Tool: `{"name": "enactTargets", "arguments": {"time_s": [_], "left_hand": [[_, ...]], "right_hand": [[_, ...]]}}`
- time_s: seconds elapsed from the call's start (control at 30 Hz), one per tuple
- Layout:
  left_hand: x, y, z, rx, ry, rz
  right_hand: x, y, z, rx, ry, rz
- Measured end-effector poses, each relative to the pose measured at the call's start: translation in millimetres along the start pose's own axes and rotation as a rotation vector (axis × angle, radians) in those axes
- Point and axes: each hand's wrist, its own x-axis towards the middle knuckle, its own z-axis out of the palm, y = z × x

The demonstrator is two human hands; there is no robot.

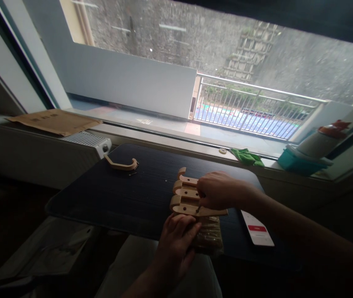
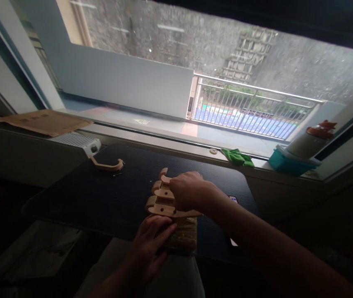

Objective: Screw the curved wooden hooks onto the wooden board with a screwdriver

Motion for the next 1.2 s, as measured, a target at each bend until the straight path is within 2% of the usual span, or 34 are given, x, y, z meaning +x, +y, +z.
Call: {"name": "enactTargets", "arguments": {"time_s": [0.33,0.47,0.57,0.67,0.77,0.87,1.0,1.1,1.2], "left_hand": [[0.7,-2.3,0.7,-0.026,0.009,0.023],[0.5,-2.1,0.0,-0.023,0.005,0.022],[0.5,-2.2,0.4,-0.014,-0.010,0.011],[0.2,-2.0,1.4,-0.008,-0.013,0.006],[0.1,-1.1,1.4,0.000,-0.025,-0.013],[0.2,-0.3,0.7,0.005,-0.034,-0.022],[-0.5,-1.4,1.2,0.007,-0.015,0.005],[-1.4,-3.0,3.2,0.014,0.005,0.016],[-2.1,-3.5,4.5,0.014,0.006,0.007]], "right_hand": [[-4.5,-19.4,-15.4,-0.090,-0.019,-0.032],[0.7,-15.1,-7.6,-0.041,0.041,-0.064],[2.1,-9.3,0.8,-0.002,0.065,-0.011],[0.0,-5.3,4.0,-0.012,0.058,0.042],[-4.9,-6.0,-0.7,-0.042,0.047,0.001],[-8.3,-12.5,-10.5,-0.079,-0.014,-0.043],[-6.3,-19.4,-18.2,-0.132,-0.089,-0.020],[-4.1,-15.2,-13.4,-0.120,-0.113,-0.015],[-4.5,-8.4,-3.8,-0.062,-0.057,-0.030]]}}
